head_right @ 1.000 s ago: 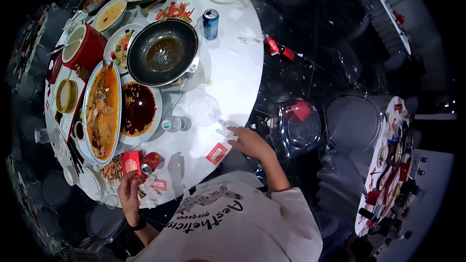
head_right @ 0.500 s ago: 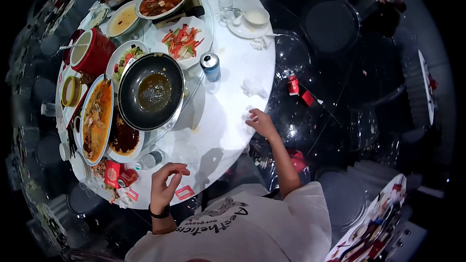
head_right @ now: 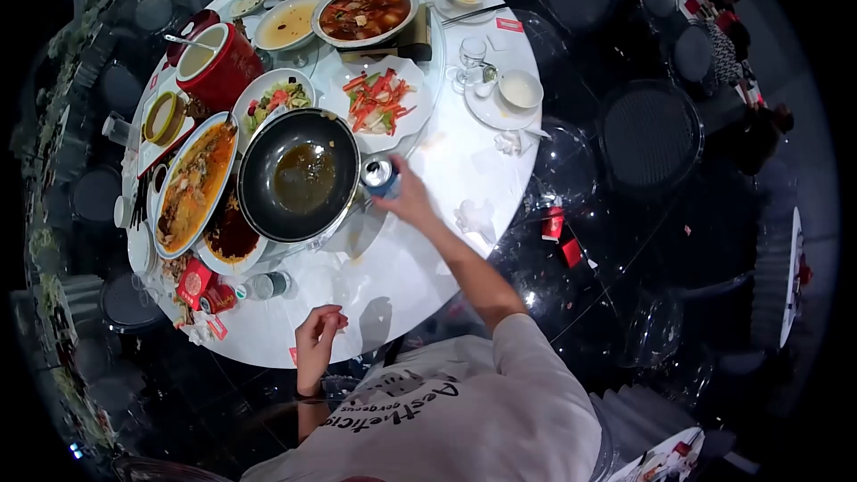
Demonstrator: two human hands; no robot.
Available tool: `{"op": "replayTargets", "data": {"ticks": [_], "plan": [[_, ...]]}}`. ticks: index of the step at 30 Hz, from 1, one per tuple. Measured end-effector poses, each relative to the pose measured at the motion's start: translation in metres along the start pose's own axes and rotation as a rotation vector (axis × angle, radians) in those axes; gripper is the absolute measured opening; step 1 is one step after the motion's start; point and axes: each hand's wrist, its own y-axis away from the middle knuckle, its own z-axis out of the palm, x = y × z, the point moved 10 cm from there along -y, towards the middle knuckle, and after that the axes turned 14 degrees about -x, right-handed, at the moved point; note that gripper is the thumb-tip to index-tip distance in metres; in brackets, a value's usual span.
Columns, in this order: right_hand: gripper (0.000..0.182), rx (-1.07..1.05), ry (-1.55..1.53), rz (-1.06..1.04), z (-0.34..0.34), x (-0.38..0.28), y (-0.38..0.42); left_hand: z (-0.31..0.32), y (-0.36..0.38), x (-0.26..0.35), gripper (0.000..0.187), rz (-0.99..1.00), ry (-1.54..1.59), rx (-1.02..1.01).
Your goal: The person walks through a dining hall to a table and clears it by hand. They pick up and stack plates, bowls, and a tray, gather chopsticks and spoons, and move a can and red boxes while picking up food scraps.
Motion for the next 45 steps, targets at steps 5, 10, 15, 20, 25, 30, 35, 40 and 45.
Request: {"op": "replayTargets", "data": {"ticks": [5,10,15,20,25,30,35,40,45], "plan": [[0.084,-0.206,0.080,-0.106,0.041,-0.029,0.036,0.042,-0.046,0.036,0.015,0.007,-0.087,0.062],[0.078,-0.410,-0.022,-0.202,0.047,-0.010,0.051,0.116,-0.105,0.077,0.016,0.012,-0.112,0.165],[0.073,-0.559,-0.132,-0.276,0.018,0.000,0.048,0.176,-0.160,0.109,0.014,0.063,-0.080,0.265],[0.070,-0.679,-0.174,-0.294,-0.026,0.039,0.039,0.209,-0.199,0.130,0.013,0.037,-0.142,0.273],[0.026,-0.165,-0.216,0.167,-0.234,0.177,-0.027,0.209,-0.219,0.114,0.014,-0.035,-0.157,0.315],[0.010,0.040,0.236,-0.121,-0.364,0.221,-0.161,0.207,-0.245,0.078,0.011,-0.057,-0.119,0.294],[0.029,-0.661,0.524,0.398,-0.342,0.300,-0.236,0.224,-0.333,0.012,0.012,-0.053,-0.036,0.133],[0.022,-0.704,0.210,0.544,-0.348,0.331,-0.182,0.270,-0.434,-0.025,0.019,-0.063,0.150,0.017],[0.015,-0.637,-0.070,0.342,-0.343,0.324,-0.159,0.306,-0.511,0.005,0.042,-0.009,0.188,0.100]]}}
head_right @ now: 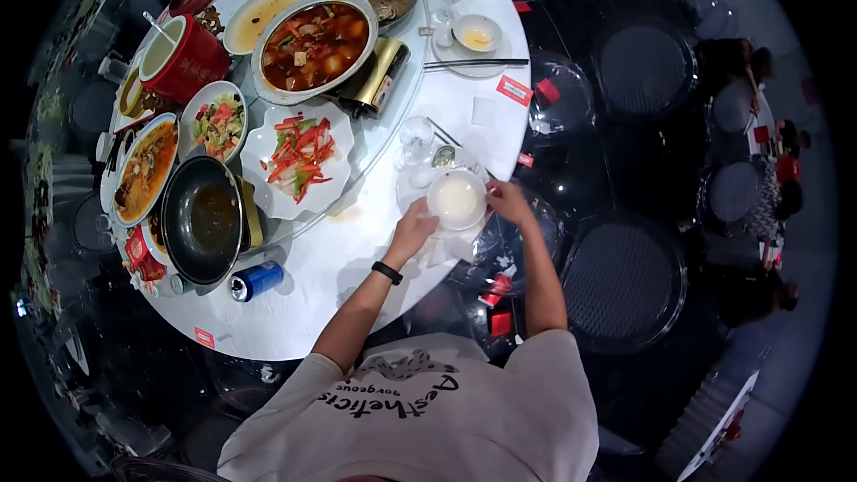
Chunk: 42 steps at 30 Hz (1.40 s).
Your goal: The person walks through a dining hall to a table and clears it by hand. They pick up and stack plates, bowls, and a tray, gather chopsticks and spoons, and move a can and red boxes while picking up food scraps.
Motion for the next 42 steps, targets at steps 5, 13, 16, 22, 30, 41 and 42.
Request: {"op": "replayTargets", "data": {"ticks": [5,13,16,22,30,41,42], "plan": [[0.018,0.061,-0.103,-0.063,0.021,-0.004,0.008,0.012,-0.016,0.004,0.059,-0.039,0.513,-0.067],[0.019,-0.046,-0.489,-0.174,0.032,-0.054,0.038,-0.022,0.038,0.064,0.066,-0.076,0.753,-0.095],[0.018,0.039,-0.539,-0.132,0.016,-0.044,0.051,-0.052,0.066,0.130,0.064,-0.004,0.770,-0.074],[0.018,0.172,-0.646,-0.074,0.008,0.012,0.065,-0.160,0.073,0.236,0.065,0.177,0.518,0.125],[0.017,0.349,-0.742,-0.036,-0.007,0.064,0.063,-0.308,-0.016,0.312,0.064,0.229,-0.298,0.468],[0.019,0.461,-0.158,-0.012,-0.160,-0.036,-0.126,-0.276,-0.060,0.343,0.081,0.290,-1.713,0.526],[0.020,0.475,-0.055,0.006,-0.176,-0.050,-0.150,-0.265,-0.057,0.342,0.082,0.282,-1.877,0.484]]}}
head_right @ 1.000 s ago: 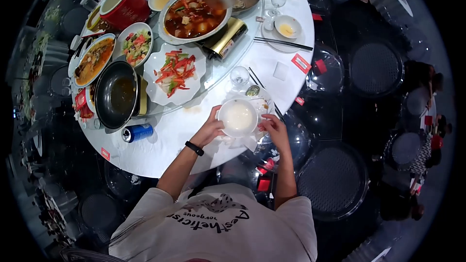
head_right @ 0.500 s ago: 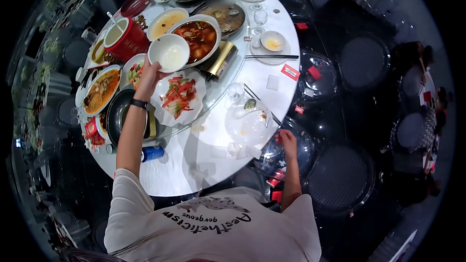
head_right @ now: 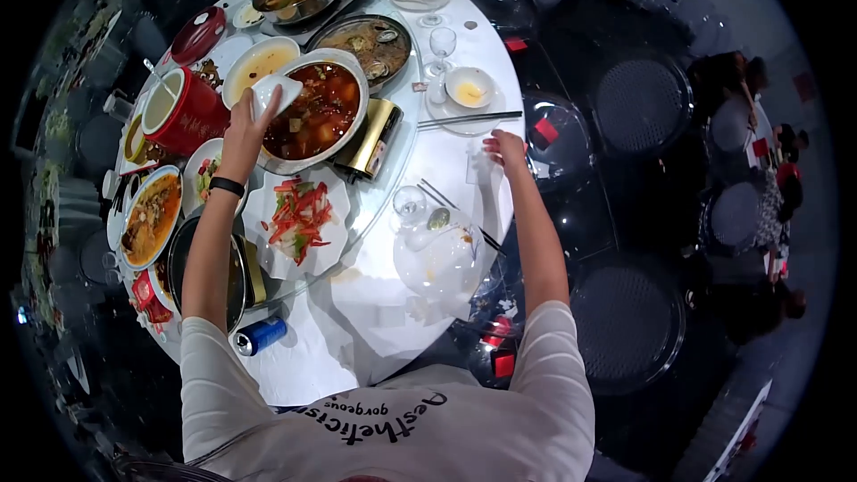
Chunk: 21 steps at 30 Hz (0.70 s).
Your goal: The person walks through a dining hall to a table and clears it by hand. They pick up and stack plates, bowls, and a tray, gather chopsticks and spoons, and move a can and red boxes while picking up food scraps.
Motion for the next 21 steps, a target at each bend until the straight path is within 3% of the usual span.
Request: {"op": "replayTargets", "data": {"ticks": [1,4,6,8,11,13,17,21], "plan": [[0.021,0.023,0.107,-0.006,0.000,-0.014,-0.025,-0.006,0.002,0.006,0.082,0.040,-0.081,0.024],[0.025,0.076,0.372,0.025,0.005,-0.035,-0.082,-0.029,0.016,-0.003,0.080,-0.101,0.092,0.212],[0.028,0.081,0.503,0.063,0.011,-0.038,-0.106,-0.026,0.037,-0.030,0.066,-0.421,0.699,0.210],[0.031,0.080,0.593,0.084,0.015,-0.036,-0.119,-0.013,0.067,-0.036,0.061,-0.399,1.088,0.404],[0.035,0.098,0.616,0.054,0.008,-0.036,-0.116,0.037,0.126,0.007,0.061,-0.652,1.915,0.200],[0.039,0.108,0.548,-0.004,-0.007,-0.040,-0.099,0.044,0.166,0.054,0.065,-0.767,2.218,0.049],[0.045,0.057,0.372,-0.163,-0.020,-0.082,-0.047,0.068,0.247,0.132,0.064,-0.881,2.468,-0.175],[0.052,-0.015,0.356,-0.439,0.028,-0.190,-0.012,0.106,0.323,0.190,0.062,-0.954,2.507,-0.304]]}}
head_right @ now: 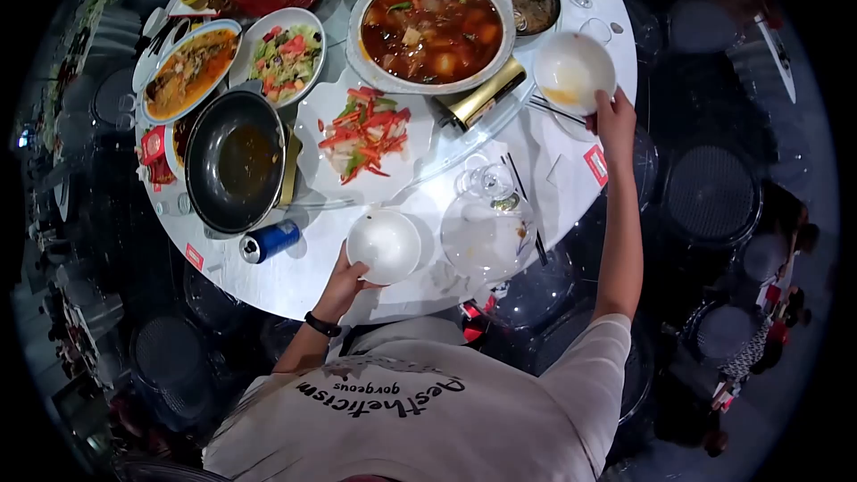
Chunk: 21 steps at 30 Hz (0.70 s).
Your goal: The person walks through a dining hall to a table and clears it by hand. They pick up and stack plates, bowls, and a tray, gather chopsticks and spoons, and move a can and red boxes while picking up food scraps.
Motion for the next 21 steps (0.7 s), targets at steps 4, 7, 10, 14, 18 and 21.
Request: {"op": "replayTargets", "data": {"ticks": [4,7,10,14,18,21], "plan": [[0.059,0.092,0.223,-0.418,0.032,-0.148,-0.014,-0.036,0.010,-0.052,0.062,-0.009,-0.004,0.017],[0.064,0.149,0.578,-0.641,0.077,-0.223,-0.015,-0.052,0.016,-0.063,0.063,0.014,0.009,0.004],[0.070,0.128,1.011,-0.704,0.123,-0.258,-0.016,-0.070,0.016,-0.074,0.063,0.041,0.027,-0.009],[0.065,0.179,0.971,-0.691,0.118,-0.284,0.001,-0.083,0.018,-0.073,0.063,0.078,0.015,-0.049],[0.030,0.042,0.167,-0.300,0.080,-0.242,0.051,-0.104,0.017,-0.077,0.058,0.098,-0.033,-0.004],[0.029,-0.353,-0.289,0.089,0.132,-0.171,0.140,-0.108,0.015,-0.084,0.050,0.113,-0.008,-0.046]]}}
